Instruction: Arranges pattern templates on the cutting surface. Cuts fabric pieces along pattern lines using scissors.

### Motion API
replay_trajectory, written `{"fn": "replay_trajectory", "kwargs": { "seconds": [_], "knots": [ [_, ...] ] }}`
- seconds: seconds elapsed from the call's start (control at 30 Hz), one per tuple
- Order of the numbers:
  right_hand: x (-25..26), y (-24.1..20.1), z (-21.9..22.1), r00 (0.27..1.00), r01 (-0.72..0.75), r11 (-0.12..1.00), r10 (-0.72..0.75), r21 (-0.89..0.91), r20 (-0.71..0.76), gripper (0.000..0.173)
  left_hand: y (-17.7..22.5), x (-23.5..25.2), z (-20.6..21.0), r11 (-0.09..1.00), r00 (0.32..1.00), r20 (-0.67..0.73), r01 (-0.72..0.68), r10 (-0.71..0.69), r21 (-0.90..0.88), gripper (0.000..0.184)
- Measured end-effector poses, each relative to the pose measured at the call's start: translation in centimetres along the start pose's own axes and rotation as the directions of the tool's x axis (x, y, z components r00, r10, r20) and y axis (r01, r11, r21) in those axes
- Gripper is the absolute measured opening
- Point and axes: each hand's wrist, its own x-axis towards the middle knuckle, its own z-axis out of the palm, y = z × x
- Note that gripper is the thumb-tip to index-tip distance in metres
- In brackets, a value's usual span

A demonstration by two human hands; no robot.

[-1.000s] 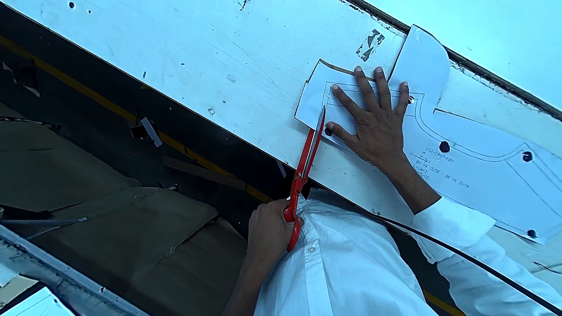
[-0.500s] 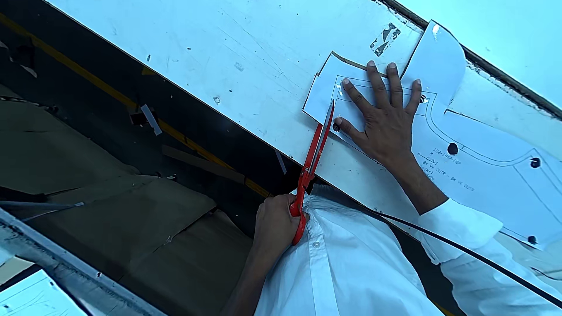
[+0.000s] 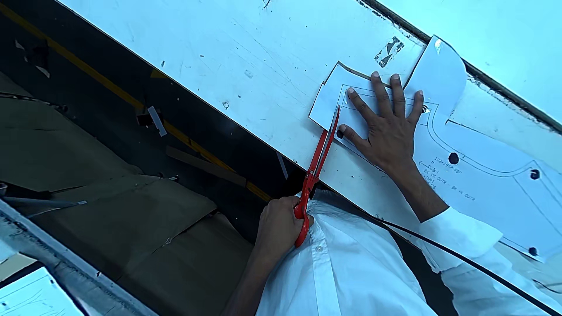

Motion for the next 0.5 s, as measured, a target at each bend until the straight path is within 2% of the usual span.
{"fn": "replay_trajectory", "kwargs": {
  "seconds": [0.5],
  "knots": [
    [-0.1, 0.0, 0.2, 1.000, -0.003, 1.000, 0.003, -0.014, -0.004, 0.071, 1.3, 0.1, -0.3, 1.000, 0.999, -0.037, -0.016, 0.016, 0.005, 0.014]
  ]
}}
